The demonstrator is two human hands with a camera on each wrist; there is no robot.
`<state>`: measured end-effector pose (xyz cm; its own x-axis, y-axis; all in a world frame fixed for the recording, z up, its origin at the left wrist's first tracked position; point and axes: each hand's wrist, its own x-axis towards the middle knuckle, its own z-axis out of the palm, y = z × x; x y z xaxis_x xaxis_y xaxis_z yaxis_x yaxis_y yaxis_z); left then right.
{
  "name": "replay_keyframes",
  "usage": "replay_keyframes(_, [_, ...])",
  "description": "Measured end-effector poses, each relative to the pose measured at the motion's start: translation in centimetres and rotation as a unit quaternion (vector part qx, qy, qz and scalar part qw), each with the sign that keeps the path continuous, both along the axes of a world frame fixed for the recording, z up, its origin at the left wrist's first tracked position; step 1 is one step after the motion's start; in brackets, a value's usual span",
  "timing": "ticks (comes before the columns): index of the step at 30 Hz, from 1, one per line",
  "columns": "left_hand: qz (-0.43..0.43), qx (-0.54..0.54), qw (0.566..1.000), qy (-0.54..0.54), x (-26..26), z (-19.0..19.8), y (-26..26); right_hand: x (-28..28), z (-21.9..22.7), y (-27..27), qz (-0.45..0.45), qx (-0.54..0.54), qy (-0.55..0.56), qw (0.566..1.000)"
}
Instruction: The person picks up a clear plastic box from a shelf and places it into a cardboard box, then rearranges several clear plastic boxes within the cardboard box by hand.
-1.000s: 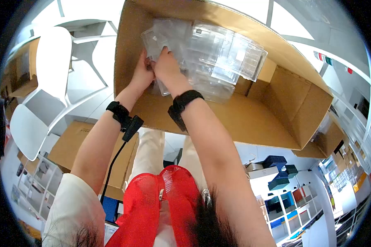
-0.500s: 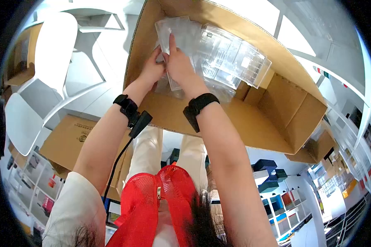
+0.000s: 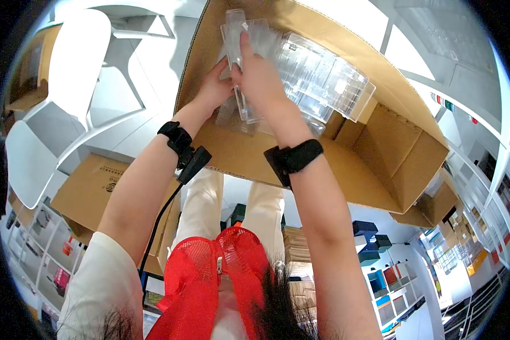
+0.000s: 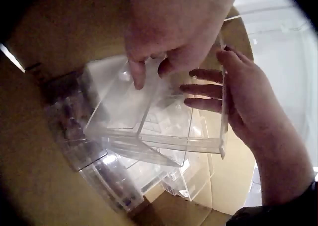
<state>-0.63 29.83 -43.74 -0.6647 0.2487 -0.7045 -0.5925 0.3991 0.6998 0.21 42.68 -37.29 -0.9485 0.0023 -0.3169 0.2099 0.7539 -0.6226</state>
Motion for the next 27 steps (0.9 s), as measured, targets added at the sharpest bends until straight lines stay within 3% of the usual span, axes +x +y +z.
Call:
replay_keyframes(2, [-0.018,-0.016,0.999,0.024,0.2,-1.2,0.0,-0.1,0.8,0.3,-0.023,-0.002,-0.006,1.0])
replay_keyframes(7, [-0.055,-0.073,0.993,0.079,-0.4,0.3,0.4,-0.4,4.1,0.9,-0.032,-0.034,0.02,0.999])
replay_keyframes(10, [-0.077,-0.033,0.993,0.086,-0.9,1.4,0.2,-0.6,3.9,1.0,-0.03,-0.028,0.051,0.998])
replay_keyframes(13, [-0.065,-0.047,0.986,0.146,-0.6,-1.4,0.0,-1.1,3.8,0.2,-0.03,0.002,0.035,0.999])
replay_keyframes(16, [-0.045,-0.045,0.997,0.041,-0.8,0.2,0.1,-1.3,3.3,-1.0,-0.026,0.034,0.019,0.999])
replay_keyframes(19, [-0.08,-0.097,0.988,0.09,-0.8,1.4,0.2,-1.2,2.2,-1.0,-0.026,0.032,0.052,0.998])
replay_keyframes(23, [-0.087,-0.089,0.987,0.106,-0.3,-1.6,-0.1,-1.5,1.1,-0.9,-0.028,0.034,0.058,0.997])
replay_keyframes(25, [-0.108,-0.097,0.983,0.112,-0.7,-0.7,-0.1,-1.9,1.0,-1.3,-0.022,0.042,0.042,0.998])
replay_keyframes(27, [-0.101,-0.099,0.988,0.064,-1.3,0.3,0.4,-1.9,0.9,-1.8,-0.018,0.053,0.034,0.998])
